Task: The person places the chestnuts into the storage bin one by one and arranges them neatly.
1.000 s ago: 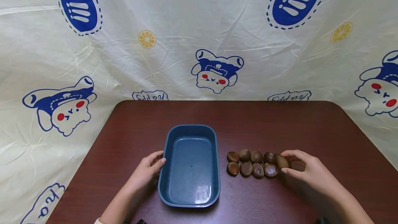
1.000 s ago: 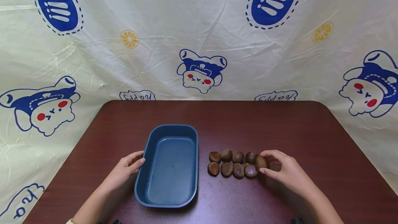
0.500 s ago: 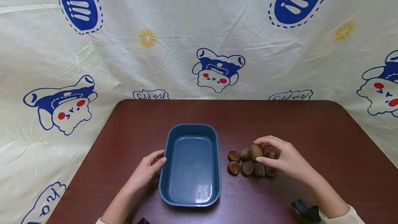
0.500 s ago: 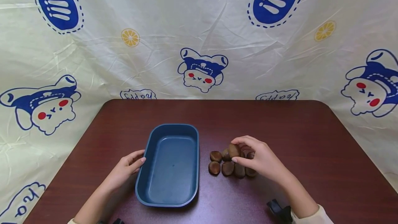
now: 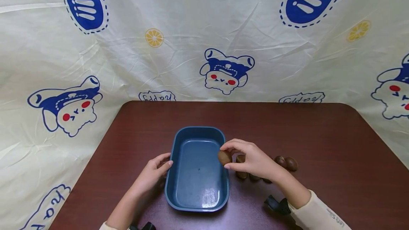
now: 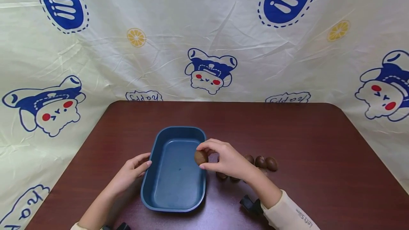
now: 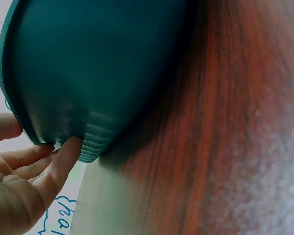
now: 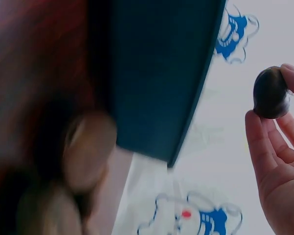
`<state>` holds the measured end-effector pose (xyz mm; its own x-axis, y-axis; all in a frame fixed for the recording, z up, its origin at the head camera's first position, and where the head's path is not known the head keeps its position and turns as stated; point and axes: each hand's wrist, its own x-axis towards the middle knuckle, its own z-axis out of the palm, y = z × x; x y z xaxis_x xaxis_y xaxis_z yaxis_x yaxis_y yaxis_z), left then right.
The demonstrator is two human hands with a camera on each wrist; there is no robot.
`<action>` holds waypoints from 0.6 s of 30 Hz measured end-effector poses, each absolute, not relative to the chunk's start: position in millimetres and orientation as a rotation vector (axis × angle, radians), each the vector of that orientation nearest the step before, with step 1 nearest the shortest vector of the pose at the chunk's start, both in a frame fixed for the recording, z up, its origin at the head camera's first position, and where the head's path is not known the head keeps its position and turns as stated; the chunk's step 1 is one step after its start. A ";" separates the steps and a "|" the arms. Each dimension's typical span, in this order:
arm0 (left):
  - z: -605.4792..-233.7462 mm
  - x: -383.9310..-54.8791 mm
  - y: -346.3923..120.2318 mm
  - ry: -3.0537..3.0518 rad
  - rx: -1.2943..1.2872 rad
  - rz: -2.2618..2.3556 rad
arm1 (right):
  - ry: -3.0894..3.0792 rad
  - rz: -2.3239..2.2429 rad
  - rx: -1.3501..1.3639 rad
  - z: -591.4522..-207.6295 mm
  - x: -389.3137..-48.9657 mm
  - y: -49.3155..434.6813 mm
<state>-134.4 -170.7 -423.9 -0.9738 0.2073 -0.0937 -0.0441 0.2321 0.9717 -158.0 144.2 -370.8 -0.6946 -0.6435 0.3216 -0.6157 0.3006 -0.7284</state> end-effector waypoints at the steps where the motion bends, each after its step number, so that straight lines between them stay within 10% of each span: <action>1: -423.7 -134.6 -170.5 2.296 0.160 1.821 | 2.498 -1.368 -1.246 -371.8 -158.5 138.4; 18: -423.8 -134.3 -169.5 2.296 0.138 1.826 | 2.187 -1.173 -1.286 -395.4 -171.8 59.4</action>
<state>-134.3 -169.5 -423.8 -0.9747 0.1991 -0.1015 -0.0541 0.2305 0.9716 -171.8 59.4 -395.4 -0.5298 -0.8411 0.1087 -0.5558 0.2475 -0.7936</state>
